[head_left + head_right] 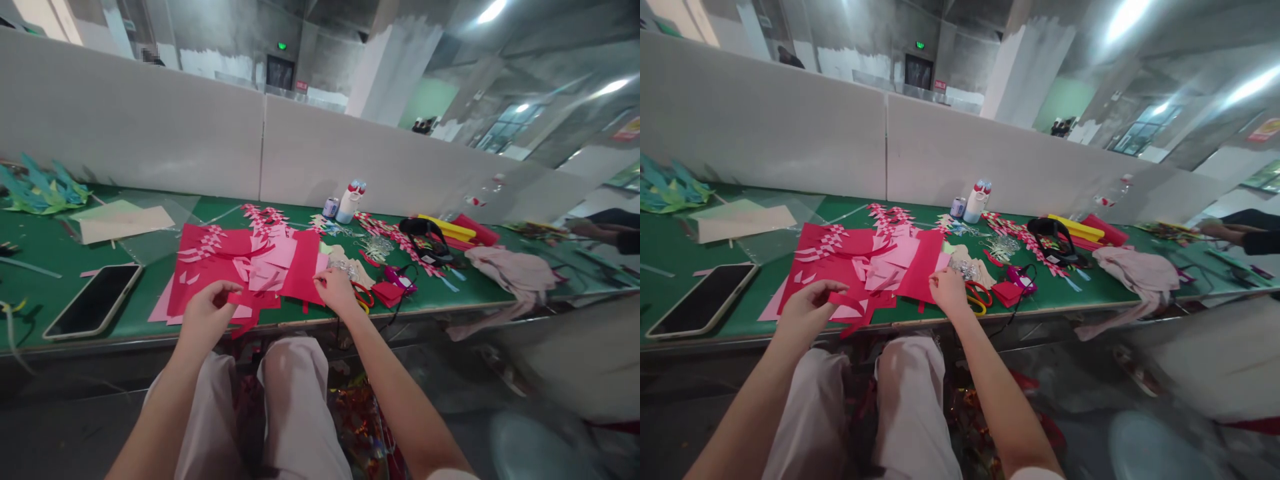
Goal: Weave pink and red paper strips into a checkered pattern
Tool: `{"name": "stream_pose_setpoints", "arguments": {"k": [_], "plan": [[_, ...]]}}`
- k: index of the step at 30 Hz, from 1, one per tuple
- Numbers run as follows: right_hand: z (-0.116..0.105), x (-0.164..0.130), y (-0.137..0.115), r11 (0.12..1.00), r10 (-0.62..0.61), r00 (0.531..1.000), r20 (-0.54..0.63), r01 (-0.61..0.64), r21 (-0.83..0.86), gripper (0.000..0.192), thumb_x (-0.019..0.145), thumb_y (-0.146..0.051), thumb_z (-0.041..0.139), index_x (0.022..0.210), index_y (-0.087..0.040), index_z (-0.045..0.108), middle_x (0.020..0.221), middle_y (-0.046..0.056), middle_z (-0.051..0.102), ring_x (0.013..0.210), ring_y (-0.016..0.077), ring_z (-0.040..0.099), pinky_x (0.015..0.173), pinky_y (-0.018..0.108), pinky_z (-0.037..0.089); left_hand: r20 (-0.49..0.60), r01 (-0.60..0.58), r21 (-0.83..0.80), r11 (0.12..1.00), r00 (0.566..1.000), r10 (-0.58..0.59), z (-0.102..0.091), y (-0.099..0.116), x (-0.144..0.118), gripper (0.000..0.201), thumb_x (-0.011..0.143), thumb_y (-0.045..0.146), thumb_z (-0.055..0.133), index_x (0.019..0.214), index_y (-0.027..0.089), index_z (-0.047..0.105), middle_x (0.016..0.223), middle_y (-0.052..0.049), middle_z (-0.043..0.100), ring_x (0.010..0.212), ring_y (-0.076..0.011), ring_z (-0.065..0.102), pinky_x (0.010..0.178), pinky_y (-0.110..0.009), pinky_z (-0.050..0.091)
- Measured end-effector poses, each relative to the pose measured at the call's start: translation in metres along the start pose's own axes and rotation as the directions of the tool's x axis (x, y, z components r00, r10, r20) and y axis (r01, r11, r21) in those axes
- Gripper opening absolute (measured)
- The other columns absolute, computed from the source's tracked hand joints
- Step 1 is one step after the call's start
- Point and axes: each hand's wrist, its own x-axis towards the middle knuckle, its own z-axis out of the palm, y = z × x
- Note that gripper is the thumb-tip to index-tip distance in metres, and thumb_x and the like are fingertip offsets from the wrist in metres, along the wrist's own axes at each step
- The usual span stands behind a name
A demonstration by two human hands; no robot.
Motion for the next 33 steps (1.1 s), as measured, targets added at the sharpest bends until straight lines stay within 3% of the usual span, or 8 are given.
{"name": "stream_pose_setpoints", "arguments": {"k": [3,7,10,13,18,21,27,33], "plan": [[0.017,-0.031,-0.022,0.996,-0.067,0.997,0.026,0.066,0.065,0.026,0.089,-0.027,0.051,0.103,-0.018,0.07,0.109,0.012,0.067,0.105,0.0235,0.058,0.097,0.037,0.041,0.027,-0.032,0.098,0.995,0.999,0.03,0.006,0.001,-0.002,0.023,0.06,0.025,0.058,0.079,0.021,0.071,0.067,-0.002,0.067,0.062,-0.0173,0.057,0.058,-0.026,0.041],[0.05,-0.068,-0.052,0.851,-0.166,0.979,0.12,0.081,0.518,0.044,0.088,-0.045,0.054,0.124,-0.021,0.058,0.119,0.01,0.064,0.107,0.0209,0.059,0.085,0.032,0.048,0.095,-0.05,0.207,0.977,0.995,0.031,0.013,0.004,-0.005,0.026,0.062,0.027,0.056,0.083,0.021,0.07,0.071,-0.001,0.068,0.065,-0.0176,0.059,0.063,-0.026,0.043],[0.068,-0.079,-0.065,0.78,-0.142,0.988,0.067,0.07,0.622,0.039,0.081,-0.043,0.063,0.11,-0.018,0.064,0.111,0.009,0.065,0.101,0.0213,0.06,0.084,0.032,0.047,0.143,-0.04,0.249,0.968,0.99,0.004,0.014,0.005,-0.007,0.03,0.063,0.027,0.052,0.087,0.02,0.069,0.079,-0.002,0.07,0.071,-0.0174,0.061,0.067,-0.026,0.044],[0.075,-0.078,-0.069,0.691,-0.129,0.984,0.124,-0.001,0.723,0.031,0.078,-0.045,0.065,0.088,-0.016,0.067,0.089,0.006,0.068,0.087,0.0205,0.063,0.08,0.032,0.047,0.139,-0.041,0.268,0.962,0.99,0.004,0.009,0.006,-0.006,0.031,0.064,0.028,0.051,0.089,0.019,0.068,0.082,-0.002,0.071,0.072,-0.0169,0.061,0.068,-0.026,0.044],[0.065,-0.071,-0.062,0.481,-0.077,0.943,0.323,-0.249,0.841,0.04,0.066,-0.053,0.075,0.078,-0.017,0.061,0.073,0.002,0.067,0.071,0.0157,0.063,0.072,0.029,0.046,0.087,-0.035,0.326,0.945,0.996,0.007,-0.011,0.007,0.003,0.028,0.065,0.032,0.053,0.086,0.02,0.068,0.075,-0.002,0.069,0.07,-0.0179,0.061,0.063,-0.026,0.043],[0.055,-0.065,-0.055,0.434,-0.064,0.932,0.357,-0.296,0.851,0.043,0.06,-0.049,0.08,0.078,-0.017,0.058,0.064,-0.003,0.062,0.06,0.0105,0.056,0.065,0.025,0.044,0.033,0.002,0.418,0.909,0.999,-0.018,-0.026,0.007,0.008,0.028,0.064,0.03,0.053,0.086,0.021,0.068,0.074,-0.001,0.068,0.071,-0.0184,0.061,0.064,-0.027,0.042],[0.044,-0.045,-0.041,0.565,-0.112,0.916,0.386,-0.261,0.783,0.041,0.067,-0.052,0.074,0.078,-0.015,0.062,0.058,-0.007,0.048,0.05,0.0051,0.04,0.05,0.02,0.032,0.008,-0.014,0.63,0.776,1.0,0.012,-0.047,0.001,0.005,0.027,0.067,0.026,0.052,0.089,0.022,0.068,0.075,-0.002,0.066,0.067,-0.0195,0.059,0.058,-0.028,0.037],[0.039,-0.024,-0.032,0.719,-0.089,0.927,0.365,-0.194,0.668,0.04,0.072,-0.053,0.068,0.077,-0.014,0.064,0.06,-0.004,0.051,0.048,0.0048,0.038,0.046,0.02,0.027,0.131,-0.226,0.662,0.715,0.974,0.187,-0.063,-0.023,0.009,0.025,0.073,0.035,0.052,0.082,0.02,0.069,0.085,-0.009,0.066,0.08,-0.0247,0.059,0.071,-0.032,0.041]]}}
